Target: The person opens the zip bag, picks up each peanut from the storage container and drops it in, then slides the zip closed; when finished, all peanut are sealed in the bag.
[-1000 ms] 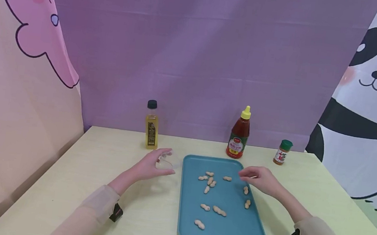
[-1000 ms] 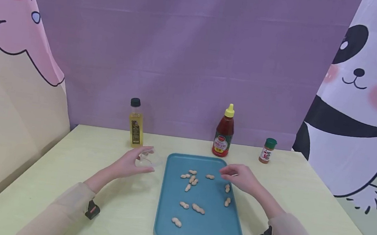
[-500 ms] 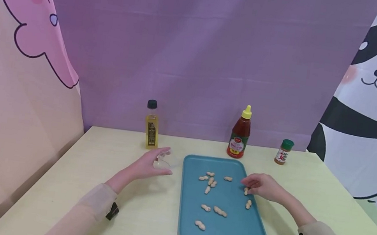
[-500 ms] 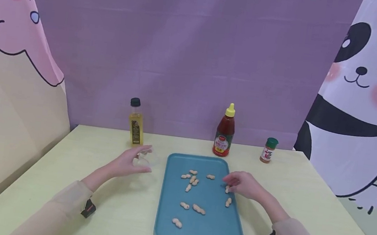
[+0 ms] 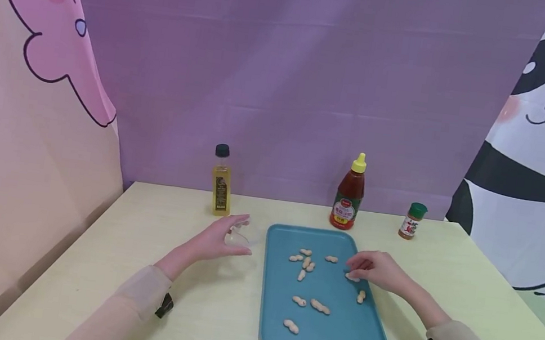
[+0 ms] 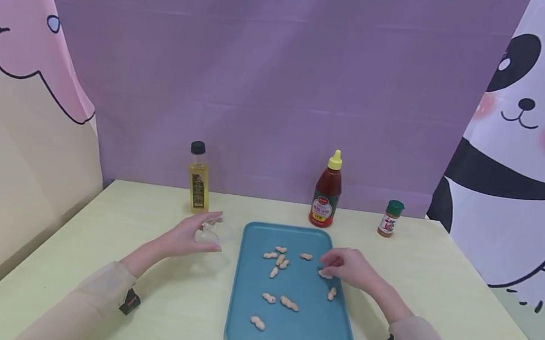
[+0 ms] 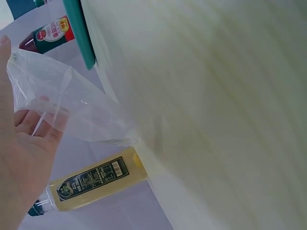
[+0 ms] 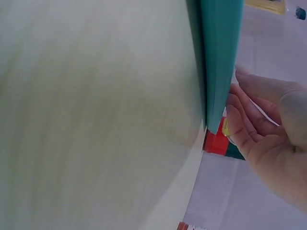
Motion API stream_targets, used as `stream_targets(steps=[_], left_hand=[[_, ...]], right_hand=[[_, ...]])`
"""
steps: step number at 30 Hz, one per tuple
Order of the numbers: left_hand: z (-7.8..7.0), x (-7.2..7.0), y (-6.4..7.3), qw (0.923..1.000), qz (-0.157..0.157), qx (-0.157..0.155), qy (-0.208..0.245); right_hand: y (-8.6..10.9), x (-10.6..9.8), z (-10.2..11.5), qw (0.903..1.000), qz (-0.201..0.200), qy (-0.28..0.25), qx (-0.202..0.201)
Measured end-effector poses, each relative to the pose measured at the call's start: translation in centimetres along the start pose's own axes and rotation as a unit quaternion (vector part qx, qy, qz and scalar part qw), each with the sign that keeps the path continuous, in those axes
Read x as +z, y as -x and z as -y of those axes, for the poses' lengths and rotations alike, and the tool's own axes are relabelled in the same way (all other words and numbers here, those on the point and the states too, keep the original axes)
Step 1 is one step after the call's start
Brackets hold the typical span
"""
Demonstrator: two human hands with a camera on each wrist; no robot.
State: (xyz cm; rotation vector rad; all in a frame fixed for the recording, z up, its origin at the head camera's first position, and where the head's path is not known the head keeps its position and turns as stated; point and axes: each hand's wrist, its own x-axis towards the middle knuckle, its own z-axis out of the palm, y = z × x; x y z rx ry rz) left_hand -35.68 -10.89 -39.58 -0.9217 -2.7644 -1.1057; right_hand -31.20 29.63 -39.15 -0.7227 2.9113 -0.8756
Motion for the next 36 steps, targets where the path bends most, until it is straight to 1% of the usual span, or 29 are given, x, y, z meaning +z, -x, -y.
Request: stream_targets(steps=[3,6,9,18,24,29,32,36], left_hand=[[0.1,0.0,-0.1,1.0000,-0.004,0.003,0.000],[0.0,-0.1,0.0,1.0000,-0.005,-0.001,-0.001],[0.0,-0.2,0.1,1.0000,-0.003,-0.008,-0.002],[-0.1,-0.1,0.1,1.0000,-0.004,-0.002,-0.003],[-0.1,0.0,0.1,1.0000,-0.003,-0.002,-0.001],[0.0,0.1,0.1,1.0000,0.003,0.001,-0.003],[0.0,0.2,0.1,1.0000,0.005,0.001,-0.007],[-0.1,0.3,0.0,1.0000,0.004,-0.003,-0.006]], right_hand=[[0.3,-0.3,0.1,0.9997,-0.005,-0.008,0.021],[0.5,-0.4,0.1,0.9991,-0.004,-0.014,0.040],[0.6,-0.4,0.0,0.9989,0.000,-0.013,0.045],[0.3,-0.2,-0.3,0.9997,0.016,0.000,0.017],[0.3,-0.1,0.0,0.9996,0.020,0.009,0.017],[0.2,-0.2,0.3,0.9997,0.023,0.001,0.013],[-0.2,-0.4,0.8,0.9998,0.018,-0.006,0.010],[-1.0,-0.6,1.6,1.0000,0.000,-0.003,0.005]])
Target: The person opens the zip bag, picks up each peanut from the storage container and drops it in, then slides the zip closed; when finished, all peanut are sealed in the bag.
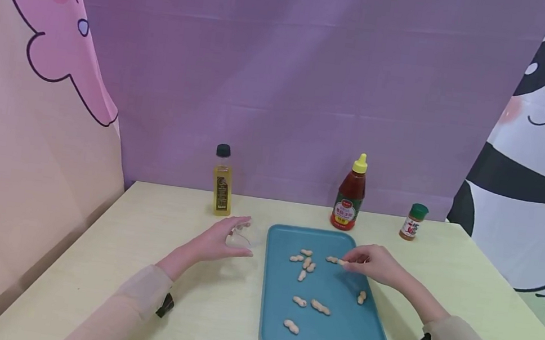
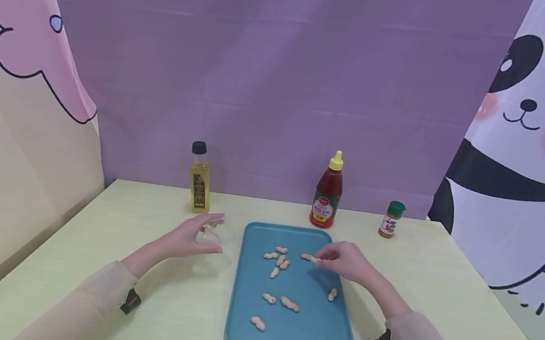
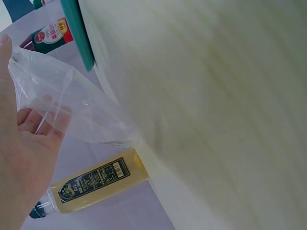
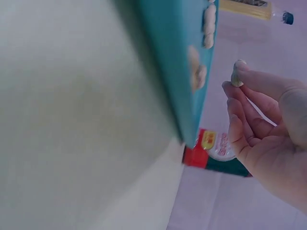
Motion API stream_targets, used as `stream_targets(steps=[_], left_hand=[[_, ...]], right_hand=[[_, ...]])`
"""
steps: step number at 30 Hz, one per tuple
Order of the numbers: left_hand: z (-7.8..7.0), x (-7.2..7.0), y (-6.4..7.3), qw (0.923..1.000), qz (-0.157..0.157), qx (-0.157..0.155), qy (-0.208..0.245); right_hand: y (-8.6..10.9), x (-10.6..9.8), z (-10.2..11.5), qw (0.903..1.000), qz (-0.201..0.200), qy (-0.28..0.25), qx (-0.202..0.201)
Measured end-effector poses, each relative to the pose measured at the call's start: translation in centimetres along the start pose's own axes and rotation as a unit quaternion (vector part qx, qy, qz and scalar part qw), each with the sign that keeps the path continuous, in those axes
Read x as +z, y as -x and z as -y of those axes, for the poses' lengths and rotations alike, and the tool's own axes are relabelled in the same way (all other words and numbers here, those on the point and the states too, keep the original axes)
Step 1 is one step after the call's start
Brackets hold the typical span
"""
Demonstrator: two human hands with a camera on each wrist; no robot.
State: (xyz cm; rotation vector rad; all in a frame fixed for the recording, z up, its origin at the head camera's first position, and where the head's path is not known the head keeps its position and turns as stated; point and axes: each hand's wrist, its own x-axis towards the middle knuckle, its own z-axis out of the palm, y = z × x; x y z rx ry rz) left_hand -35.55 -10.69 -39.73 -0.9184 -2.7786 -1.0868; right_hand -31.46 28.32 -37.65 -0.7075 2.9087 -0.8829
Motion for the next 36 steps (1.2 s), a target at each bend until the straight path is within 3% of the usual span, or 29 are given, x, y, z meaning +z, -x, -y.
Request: stream_targets(steps=[8,20,27,36], left_hand=[[0.1,0.1,0.0,0.9999,0.004,0.012,0.002],[-0.2,0.3,-0.1,0.9998,0.017,0.009,-0.006],[-0.3,0.3,0.0,0.9998,0.019,0.002,-0.011],[-0.2,0.2,0.0,0.9997,0.022,0.000,-0.012]], right_hand=[[-2.0,0.8,1.8,0.9996,-0.018,-0.022,0.004],[-5.5,3.0,6.5,0.9940,-0.084,-0.043,-0.055],[-7.1,4.2,9.5,0.9931,-0.074,-0.070,-0.058],[-8.7,6.0,11.5,0.9923,-0.058,-0.059,-0.092]])
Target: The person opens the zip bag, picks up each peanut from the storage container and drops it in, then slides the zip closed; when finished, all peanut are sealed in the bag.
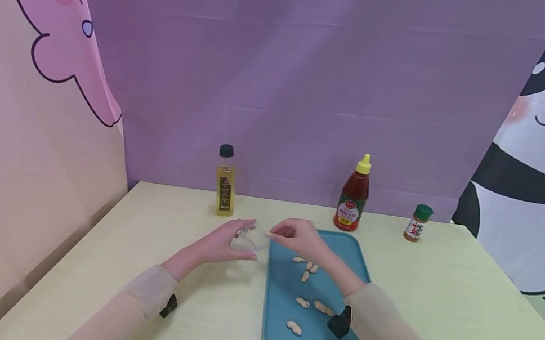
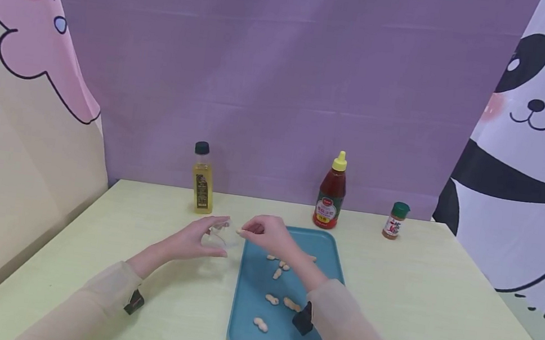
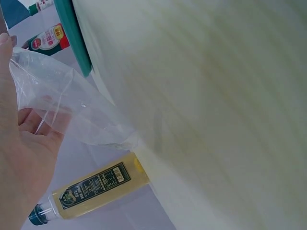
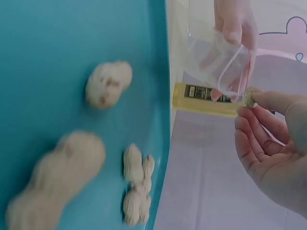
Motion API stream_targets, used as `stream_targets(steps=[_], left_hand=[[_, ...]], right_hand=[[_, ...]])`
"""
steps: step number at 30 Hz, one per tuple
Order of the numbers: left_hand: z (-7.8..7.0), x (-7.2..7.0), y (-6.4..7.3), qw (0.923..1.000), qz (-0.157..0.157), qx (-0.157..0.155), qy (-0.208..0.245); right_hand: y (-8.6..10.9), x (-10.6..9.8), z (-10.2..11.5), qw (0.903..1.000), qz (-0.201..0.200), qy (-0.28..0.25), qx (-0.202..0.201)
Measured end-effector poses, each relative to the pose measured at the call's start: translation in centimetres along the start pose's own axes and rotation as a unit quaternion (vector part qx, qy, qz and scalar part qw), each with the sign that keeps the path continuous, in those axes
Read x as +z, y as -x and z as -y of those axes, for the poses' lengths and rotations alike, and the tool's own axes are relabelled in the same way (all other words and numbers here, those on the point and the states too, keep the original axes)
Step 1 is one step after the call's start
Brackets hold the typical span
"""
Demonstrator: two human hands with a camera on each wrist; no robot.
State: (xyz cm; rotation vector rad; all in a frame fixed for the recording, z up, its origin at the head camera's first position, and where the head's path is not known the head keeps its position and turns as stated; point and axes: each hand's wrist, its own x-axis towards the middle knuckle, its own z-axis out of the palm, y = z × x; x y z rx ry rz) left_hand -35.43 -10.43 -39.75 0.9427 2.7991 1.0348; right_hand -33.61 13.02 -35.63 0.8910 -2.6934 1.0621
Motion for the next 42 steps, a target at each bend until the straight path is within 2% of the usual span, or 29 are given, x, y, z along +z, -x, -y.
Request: stream_targets(steps=[6,14,26,35,42], left_hand=[[-0.1,0.0,0.0,0.9999,0.001,0.010,0.000],[0.0,0.1,-0.1,0.9999,0.002,0.011,0.000],[0.0,0.2,-0.1,0.9999,0.003,0.015,-0.003],[0.3,0.4,-0.2,0.9998,0.000,0.020,-0.009],[0.3,0.4,-0.2,0.9997,0.000,0.022,-0.005]], right_hand=[[-0.7,1.1,0.7,0.9999,0.003,0.007,-0.013],[-1.0,2.1,1.0,0.9998,0.015,-0.010,0.003],[-1.0,2.4,1.2,0.9999,0.014,-0.009,0.005],[-0.5,1.3,1.0,0.9999,0.010,-0.007,0.005],[1.1,-1.4,0.5,0.9998,0.006,-0.003,0.018]])
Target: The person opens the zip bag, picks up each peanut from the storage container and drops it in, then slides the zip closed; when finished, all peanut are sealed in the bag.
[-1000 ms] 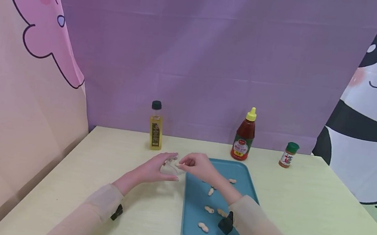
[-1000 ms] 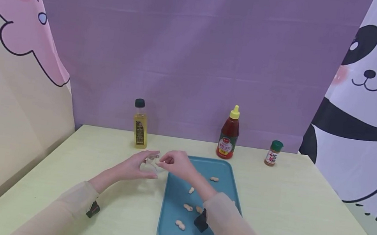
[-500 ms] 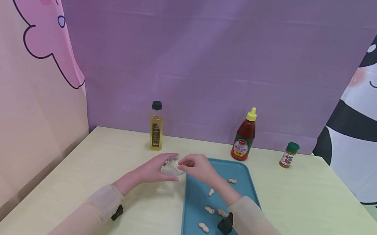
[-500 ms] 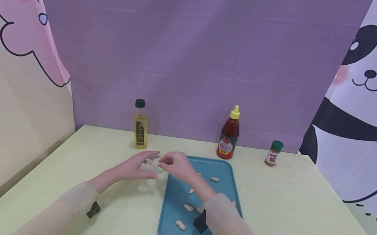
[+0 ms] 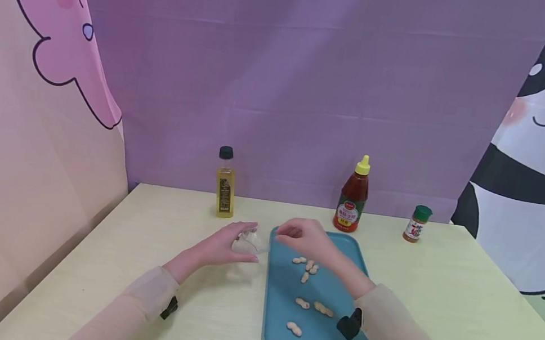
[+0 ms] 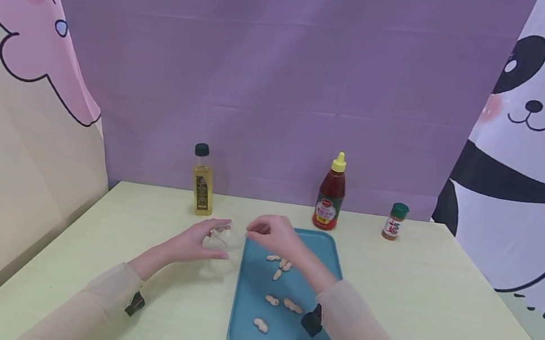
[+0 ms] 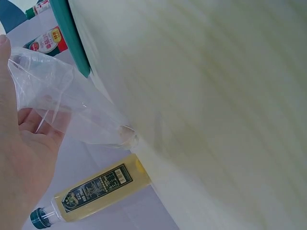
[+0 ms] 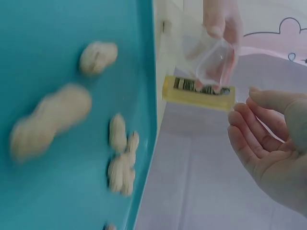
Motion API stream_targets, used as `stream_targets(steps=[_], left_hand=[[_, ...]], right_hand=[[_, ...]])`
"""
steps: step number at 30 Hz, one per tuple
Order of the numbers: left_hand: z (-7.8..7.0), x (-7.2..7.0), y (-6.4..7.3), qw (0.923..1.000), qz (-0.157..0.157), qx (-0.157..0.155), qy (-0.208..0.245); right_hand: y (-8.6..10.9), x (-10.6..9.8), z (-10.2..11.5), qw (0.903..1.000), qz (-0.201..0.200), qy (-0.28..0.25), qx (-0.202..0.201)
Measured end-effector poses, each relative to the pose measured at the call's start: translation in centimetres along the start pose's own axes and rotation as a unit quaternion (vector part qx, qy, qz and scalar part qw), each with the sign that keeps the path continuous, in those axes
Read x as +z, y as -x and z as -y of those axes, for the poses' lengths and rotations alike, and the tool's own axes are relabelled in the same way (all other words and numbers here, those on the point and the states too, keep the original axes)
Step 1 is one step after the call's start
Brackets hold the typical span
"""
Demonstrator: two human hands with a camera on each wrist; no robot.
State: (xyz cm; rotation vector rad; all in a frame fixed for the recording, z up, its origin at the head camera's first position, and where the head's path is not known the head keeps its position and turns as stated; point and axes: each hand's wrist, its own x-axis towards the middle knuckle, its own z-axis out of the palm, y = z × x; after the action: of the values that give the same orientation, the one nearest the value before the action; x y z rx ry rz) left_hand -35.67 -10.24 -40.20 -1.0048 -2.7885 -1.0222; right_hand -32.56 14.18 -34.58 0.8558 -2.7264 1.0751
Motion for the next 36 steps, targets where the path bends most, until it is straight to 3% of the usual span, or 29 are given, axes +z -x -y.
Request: stream_targets(steps=[10,16,25,36], left_hand=[[-0.1,0.0,0.1,0.9998,0.001,-0.011,-0.014],[-0.3,0.0,0.1,0.9999,0.001,-0.013,-0.010],[-0.4,0.0,0.2,0.9998,0.006,-0.016,-0.003],[-0.3,0.1,0.2,0.9997,0.005,-0.022,-0.010]], right_hand=[[4.3,-4.0,-2.2,0.9998,-0.005,0.018,-0.008],[6.7,-5.6,-3.6,0.9990,0.002,0.042,0.014],[9.8,-7.0,-6.1,0.9980,0.030,0.044,0.033],[11.7,-7.6,-8.3,0.9950,0.083,0.014,0.055]])
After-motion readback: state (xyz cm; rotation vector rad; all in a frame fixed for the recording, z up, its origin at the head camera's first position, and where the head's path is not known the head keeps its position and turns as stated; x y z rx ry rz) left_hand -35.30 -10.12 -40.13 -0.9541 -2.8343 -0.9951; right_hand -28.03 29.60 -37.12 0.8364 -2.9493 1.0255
